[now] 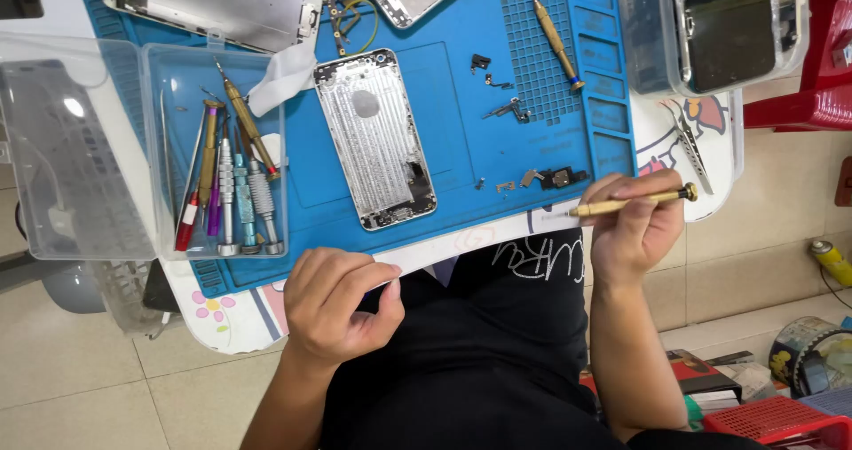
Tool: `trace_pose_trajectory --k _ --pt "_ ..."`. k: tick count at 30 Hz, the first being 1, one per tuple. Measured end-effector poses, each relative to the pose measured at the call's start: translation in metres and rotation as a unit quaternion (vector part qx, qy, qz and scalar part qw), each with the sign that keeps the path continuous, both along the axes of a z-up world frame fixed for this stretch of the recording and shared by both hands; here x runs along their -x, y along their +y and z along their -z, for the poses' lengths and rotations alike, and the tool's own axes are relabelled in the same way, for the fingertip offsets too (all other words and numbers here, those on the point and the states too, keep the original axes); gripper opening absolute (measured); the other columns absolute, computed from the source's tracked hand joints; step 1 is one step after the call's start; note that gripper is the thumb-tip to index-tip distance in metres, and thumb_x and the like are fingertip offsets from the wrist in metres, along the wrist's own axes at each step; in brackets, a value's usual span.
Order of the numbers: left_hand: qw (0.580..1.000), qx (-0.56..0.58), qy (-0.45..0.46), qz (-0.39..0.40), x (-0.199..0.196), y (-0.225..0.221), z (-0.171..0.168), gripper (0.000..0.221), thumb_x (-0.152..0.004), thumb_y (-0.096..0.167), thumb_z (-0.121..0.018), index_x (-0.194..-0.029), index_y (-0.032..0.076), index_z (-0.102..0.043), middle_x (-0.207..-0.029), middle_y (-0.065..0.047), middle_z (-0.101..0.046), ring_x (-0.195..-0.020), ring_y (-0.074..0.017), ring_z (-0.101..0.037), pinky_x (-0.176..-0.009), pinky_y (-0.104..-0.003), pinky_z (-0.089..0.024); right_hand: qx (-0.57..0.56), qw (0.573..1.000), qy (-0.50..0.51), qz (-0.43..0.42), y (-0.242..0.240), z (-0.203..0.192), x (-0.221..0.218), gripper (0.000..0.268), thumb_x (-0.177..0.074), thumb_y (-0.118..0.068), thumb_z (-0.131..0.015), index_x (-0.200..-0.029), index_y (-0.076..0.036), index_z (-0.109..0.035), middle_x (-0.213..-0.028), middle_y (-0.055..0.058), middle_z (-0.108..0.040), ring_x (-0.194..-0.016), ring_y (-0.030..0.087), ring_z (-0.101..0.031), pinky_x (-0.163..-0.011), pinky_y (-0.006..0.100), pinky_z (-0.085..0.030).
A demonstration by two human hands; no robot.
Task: Repairing a mobile phone using a screwdriver to manipulate internal components.
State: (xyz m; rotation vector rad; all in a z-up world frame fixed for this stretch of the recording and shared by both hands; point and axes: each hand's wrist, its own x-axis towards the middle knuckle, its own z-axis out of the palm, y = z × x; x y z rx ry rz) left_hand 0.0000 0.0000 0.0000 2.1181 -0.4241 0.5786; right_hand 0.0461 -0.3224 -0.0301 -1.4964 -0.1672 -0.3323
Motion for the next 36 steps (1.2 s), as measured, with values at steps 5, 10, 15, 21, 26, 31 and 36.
trace_pose_trajectory --k 5,10,15,21,26,31,36 --pt "1.0 0.028 0.001 -0.002 0.001 0.006 0.001 0.012 -0.078 0.012 -0.08 -0.087 0.009 -0.072 -0.078 -0.002 -0.064 -0.069 -0.0173 -0.06 -0.06 -0.031 -0.043 -0.034 0.996 0.022 -0.08 0.054 -0.016 0.009 0.035 -0.11 -0.037 -0.061 -0.102 -0.005 -0.048 -0.069 0.008 -0.055 -0.058 0.019 -0.057 -0.056 0.027 -0.049" --pt "1.0 -0.003 0.007 0.013 0.002 0.012 -0.003 0.022 -0.082 0.019 -0.088 -0.094 0.007 -0.074 -0.079 -0.002 -0.066 -0.07 -0.0167 -0.062 -0.059 -0.031 -0.043 -0.032 0.989 0.023 -0.146 0.104 -0.014 0.01 0.033 -0.111 -0.035 -0.059 -0.101 -0.004 -0.052 -0.076 0.013 -0.06 -0.063 0.022 -0.06 -0.06 0.03 -0.051" --pt "0.998 0.049 0.035 0.03 0.004 0.015 0.0 0.024 -0.083 0.024 -0.089 -0.092 0.011 -0.072 -0.081 0.002 -0.069 -0.072 -0.0146 -0.063 -0.062 -0.029 -0.045 -0.062 0.985 -0.048 -0.151 0.126 0.004 0.01 0.034 -0.109 -0.036 -0.058 -0.096 -0.005 -0.052 -0.072 0.012 -0.061 -0.061 0.02 -0.059 -0.055 0.027 -0.05" --pt "0.996 0.066 0.05 0.023 0.004 0.015 0.003 0.028 -0.083 0.024 -0.091 -0.1 0.008 -0.076 -0.08 0.0 -0.069 -0.069 -0.0128 -0.063 -0.059 -0.025 -0.047 -0.052 0.985 -0.046 -0.158 0.128 0.009 0.005 0.035 -0.108 -0.035 -0.059 -0.094 -0.005 -0.053 -0.07 0.011 -0.06 -0.062 0.02 -0.059 -0.052 0.026 -0.049" --pt "0.996 0.075 0.045 0.017 0.004 0.011 0.006 0.021 -0.082 0.015 -0.091 -0.096 0.008 -0.077 -0.079 0.0 -0.071 -0.067 -0.0114 -0.062 -0.056 -0.024 -0.045 -0.034 0.985 -0.036 -0.167 0.129 0.005 0.002 0.035 -0.108 -0.036 -0.058 -0.094 -0.004 -0.052 -0.071 0.011 -0.059 -0.064 0.021 -0.06 -0.053 0.026 -0.049" --pt "0.996 0.075 0.048 0.006 0.003 0.01 0.005 0.019 -0.083 0.013 -0.091 -0.094 0.008 -0.077 -0.08 0.0 -0.071 -0.068 -0.0115 -0.062 -0.058 -0.024 -0.047 -0.039 0.985 -0.043 -0.161 0.129 0.01 0.002 0.038 -0.108 -0.038 -0.058 -0.093 -0.004 -0.052 -0.069 0.011 -0.059 -0.06 0.02 -0.058 -0.051 0.026 -0.048" --pt "0.996 0.074 0.051 0.001 0.003 0.009 0.003 0.021 -0.079 0.015 -0.094 -0.092 0.008 -0.077 -0.08 0.0 -0.071 -0.067 -0.0124 -0.061 -0.057 -0.025 -0.046 -0.072 0.988 -0.061 -0.126 0.127 0.014 0.001 0.038 -0.107 -0.041 -0.056 -0.094 -0.006 -0.05 -0.066 0.009 -0.055 -0.055 0.02 -0.056 -0.05 0.026 -0.047"
